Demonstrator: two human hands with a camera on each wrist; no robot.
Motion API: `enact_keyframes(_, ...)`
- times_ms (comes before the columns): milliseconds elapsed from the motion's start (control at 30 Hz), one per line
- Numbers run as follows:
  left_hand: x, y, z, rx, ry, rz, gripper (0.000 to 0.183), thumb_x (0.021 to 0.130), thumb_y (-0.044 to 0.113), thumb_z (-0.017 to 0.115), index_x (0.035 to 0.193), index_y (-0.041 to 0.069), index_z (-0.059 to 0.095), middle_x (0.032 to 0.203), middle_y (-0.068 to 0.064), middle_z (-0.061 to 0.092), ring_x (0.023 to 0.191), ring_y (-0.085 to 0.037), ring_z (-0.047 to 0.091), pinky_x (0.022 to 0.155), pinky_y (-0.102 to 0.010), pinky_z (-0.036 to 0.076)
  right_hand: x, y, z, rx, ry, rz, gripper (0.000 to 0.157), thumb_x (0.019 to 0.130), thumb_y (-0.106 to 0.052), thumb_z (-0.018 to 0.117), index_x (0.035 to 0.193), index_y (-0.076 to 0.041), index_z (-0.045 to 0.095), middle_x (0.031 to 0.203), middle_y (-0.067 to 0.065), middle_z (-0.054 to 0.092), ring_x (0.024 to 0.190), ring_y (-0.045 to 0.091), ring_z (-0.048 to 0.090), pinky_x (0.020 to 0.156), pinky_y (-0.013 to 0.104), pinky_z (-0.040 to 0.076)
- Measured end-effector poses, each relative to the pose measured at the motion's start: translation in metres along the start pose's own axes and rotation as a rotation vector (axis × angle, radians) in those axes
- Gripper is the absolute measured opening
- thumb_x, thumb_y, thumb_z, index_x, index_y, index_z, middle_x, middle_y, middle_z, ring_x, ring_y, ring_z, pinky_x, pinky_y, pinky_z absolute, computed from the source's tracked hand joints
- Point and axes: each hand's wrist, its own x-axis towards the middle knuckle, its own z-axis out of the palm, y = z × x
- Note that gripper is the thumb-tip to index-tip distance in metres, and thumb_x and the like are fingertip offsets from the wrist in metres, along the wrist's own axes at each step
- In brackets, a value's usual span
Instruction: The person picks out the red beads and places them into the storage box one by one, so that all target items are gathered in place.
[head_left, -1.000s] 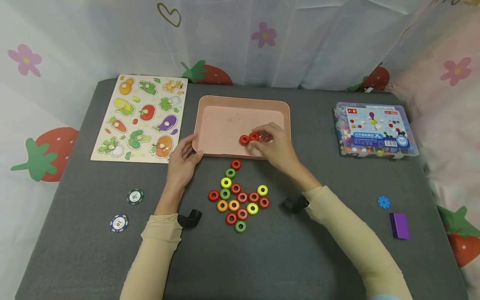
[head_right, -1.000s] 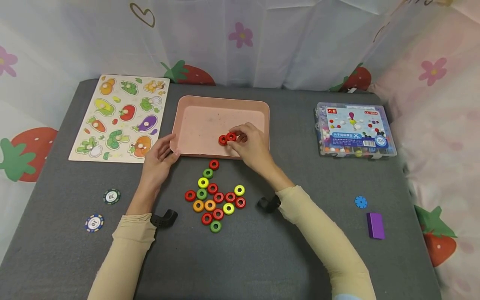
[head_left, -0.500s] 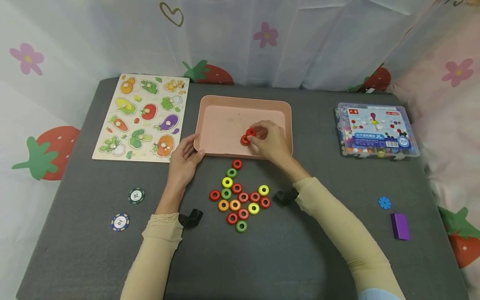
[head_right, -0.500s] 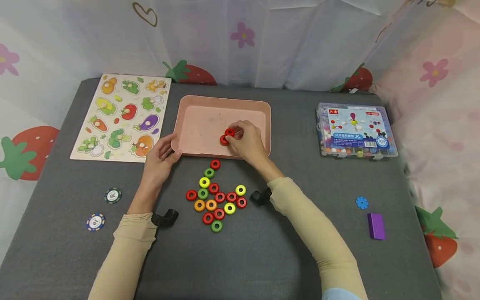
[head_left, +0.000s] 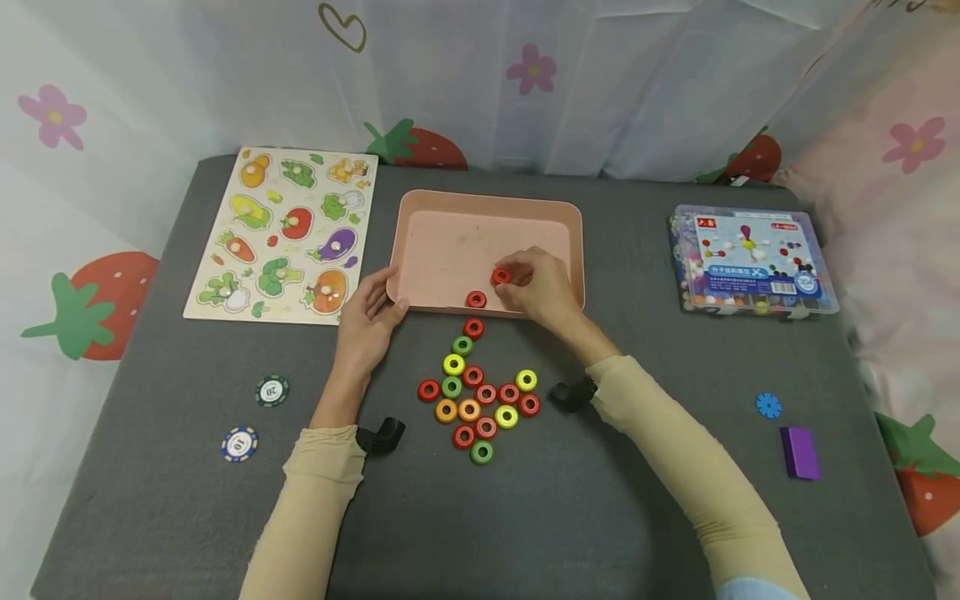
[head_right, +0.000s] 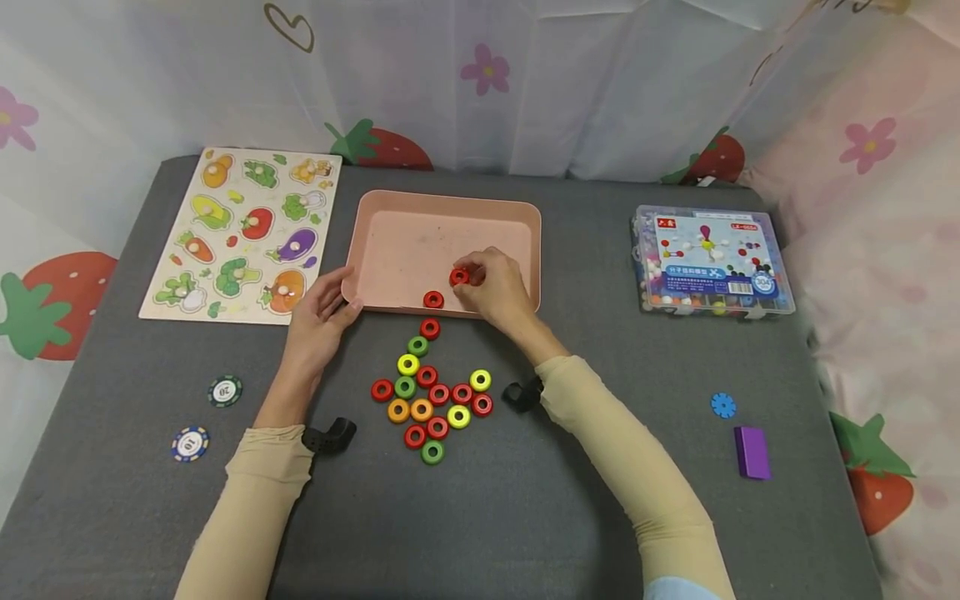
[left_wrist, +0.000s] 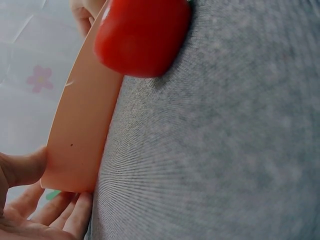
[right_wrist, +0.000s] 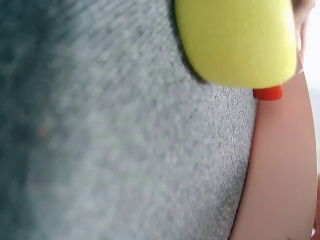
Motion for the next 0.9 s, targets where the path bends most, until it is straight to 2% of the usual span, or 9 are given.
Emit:
enact_keyframes(200,0.000,0.000,-0.001,-0.001,-0.003,0.000,0.050,0.096,0.004,0.064,0.144,0.012,0.053,0.150,-0.008,0.050,0.141,-0.023,0.044,0.116,-0.040,0.039,-0.003,-0.002,-0.001,0.030,-0.094,-0.068,0.030,0.085,-0.003,0.078,0.114,-0.008,0.075,0.086,0.006,0.063,0.081,0.019,0.065,0.075,0.032,0.057)
enact_keyframes(400,0.000,0.001,-0.001,0.001,-0.006,-0.003,0.050,0.096,0.004,0.065,0.144,0.012,0.053,0.150,-0.008,0.051,0.141,-0.022,0.044,0.116,-0.040,0.039,-0.011,-0.009,-0.008,0.081,-0.066,-0.120,0.021,0.087,-0.001,0.075,0.107,-0.007,0.074,0.083,0.005,0.066,0.077,0.016,0.065,0.071,0.030,0.056)
enact_keyframes(533,0.000,0.002,-0.001,0.003,-0.002,-0.007,0.050,0.096,0.004,0.065,0.144,0.013,0.053,0.150,-0.007,0.051,0.141,-0.022,0.044,0.115,-0.040,0.039,-0.022,-0.021,-0.013,0.094,-0.091,-0.180,0.015,0.087,-0.006,0.077,0.103,-0.007,0.075,0.083,0.002,0.069,0.068,0.014,0.063,0.061,0.028,0.052)
enact_keyframes(733,0.000,0.002,-0.001,0.005,0.003,-0.003,0.049,0.096,0.004,0.065,0.143,0.013,0.054,0.150,-0.007,0.051,0.141,-0.023,0.044,0.115,-0.041,0.039,-0.040,-0.030,-0.011,0.141,-0.234,-0.194,0.011,0.090,-0.013,0.076,0.100,-0.011,0.075,0.073,0.010,0.070,0.043,0.016,0.052,0.042,0.028,0.043)
enact_keyframes(833,0.000,0.001,-0.001,0.008,-0.002,-0.002,0.050,0.096,0.004,0.065,0.144,0.013,0.053,0.151,-0.008,0.050,0.141,-0.024,0.043,0.116,-0.042,0.039,-0.047,-0.031,-0.008,0.136,-0.334,-0.173,0.017,0.091,-0.014,0.075,0.108,-0.010,0.074,0.067,0.011,0.069,0.040,0.018,0.049,0.039,0.028,0.042)
enact_keyframes(900,0.000,0.001,-0.001,0.009,0.000,-0.004,0.050,0.096,0.004,0.065,0.144,0.013,0.053,0.151,-0.007,0.050,0.141,-0.023,0.043,0.115,-0.041,0.039,-0.051,-0.029,-0.006,0.106,-0.402,-0.163,0.028,0.091,-0.015,0.074,0.119,-0.010,0.072,0.067,0.009,0.069,0.040,0.018,0.051,0.039,0.028,0.041)
